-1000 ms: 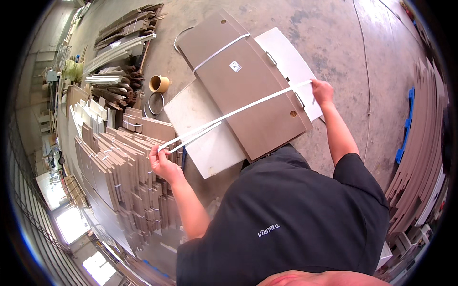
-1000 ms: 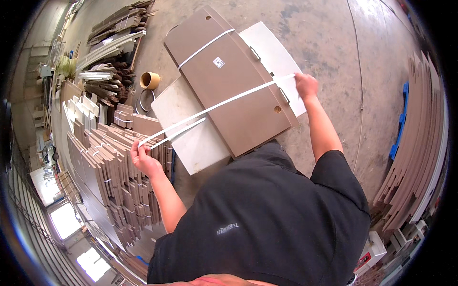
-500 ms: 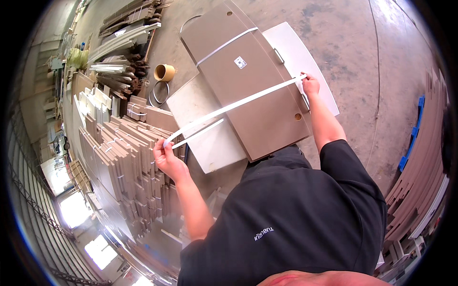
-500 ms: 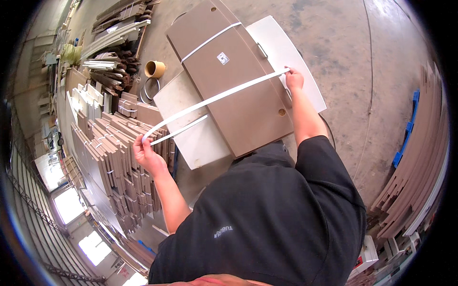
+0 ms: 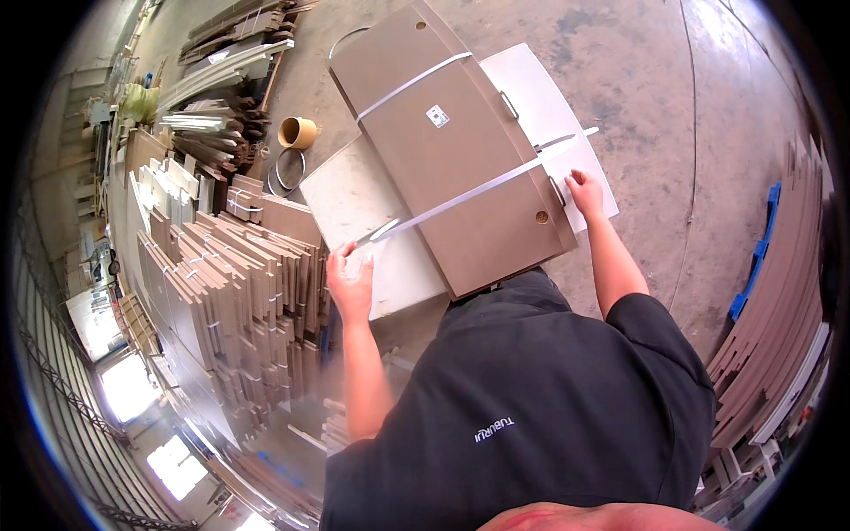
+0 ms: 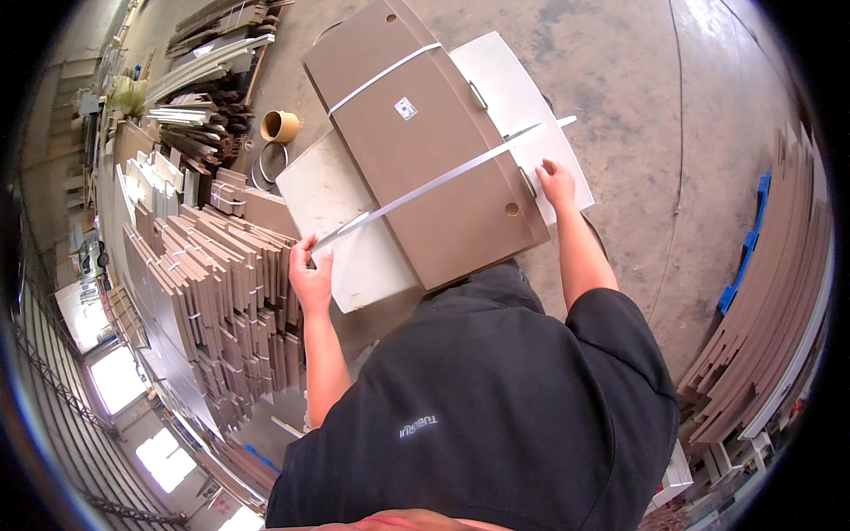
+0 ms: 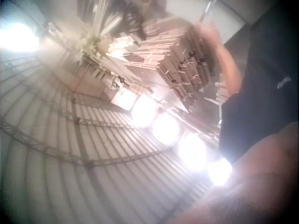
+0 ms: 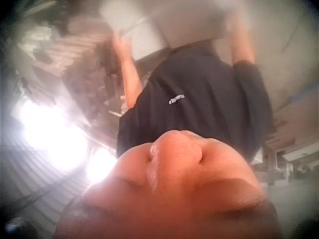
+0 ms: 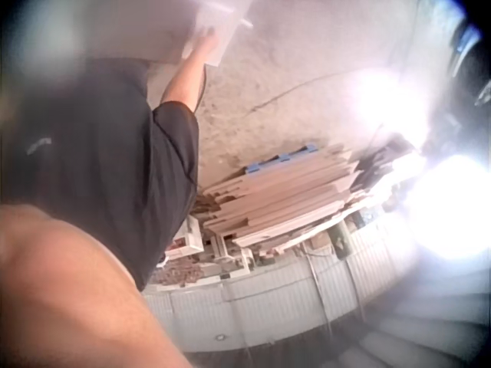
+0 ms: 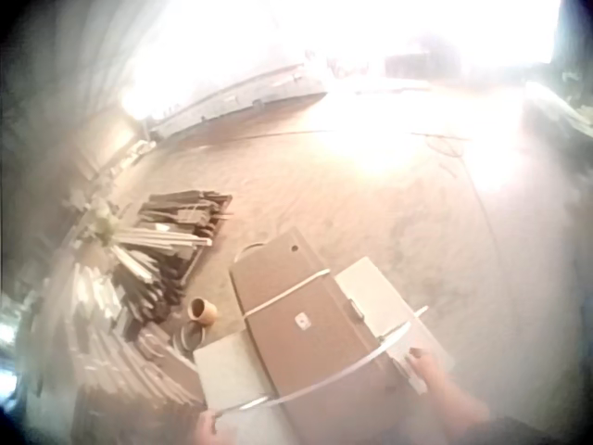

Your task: The person repeatedly picks up flat rectangular panels from a stack, places them on a white surface, and secures them with white plastic straps. The person then lifts the bundled panels and places them onto a growing stack of similar bundles. This cycle of picking, strapping, and stacking is performed multiple times throughout the video.

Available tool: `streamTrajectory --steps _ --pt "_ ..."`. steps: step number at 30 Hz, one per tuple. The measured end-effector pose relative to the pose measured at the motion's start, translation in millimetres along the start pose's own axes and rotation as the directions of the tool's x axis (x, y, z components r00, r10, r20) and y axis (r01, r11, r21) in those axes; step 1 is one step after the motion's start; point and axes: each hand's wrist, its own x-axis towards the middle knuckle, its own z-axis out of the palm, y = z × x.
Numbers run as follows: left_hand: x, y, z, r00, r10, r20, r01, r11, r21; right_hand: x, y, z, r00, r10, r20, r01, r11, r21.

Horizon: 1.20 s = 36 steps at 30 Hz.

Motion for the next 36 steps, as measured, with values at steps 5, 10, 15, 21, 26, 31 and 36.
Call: streamTrajectory --steps 5,10,15,21,26,31,36 --pt "-33 -19 52 0.981 -0.004 0.191 0.037 0.985 -0.169 -75 25 -27 0.993 0.121 0.006 -0.119 0.981 -0.155" --pt "-87 -24 94 0.863 -0.068 0.501 0.137 0.985 -0.103 -117 43 -42 0.935 0.288 0.207 -0.212 0.922 -0.323" --pt "-164 -53 111 0.69 -0.216 0.691 0.294 0.956 0.004 -125 40 -28 0.867 0.381 0.321 -0.304 0.915 -0.267" --pt "-275 -157 114 0.633 -0.379 0.675 0.507 0.862 0.009 -130 -10 -16 0.882 0.38 0.277 -0.256 0.882 -0.396" --pt "-355 -207 81 0.65 -0.647 0.398 0.736 0.666 -0.12 -110 44 -3 0.873 0.364 0.325 -0.244 0.903 -0.354" --pt "-487 -218 106 0.525 -0.827 0.202 0.808 0.41 -0.423 -116 1 -3 0.759 0.419 0.498 -0.319 0.907 -0.276" --pt "-592 -190 152 0.517 -0.801 0.303 0.814 0.35 -0.463 -122 -19 -8 0.739 0.506 0.446 -0.363 0.856 -0.369"
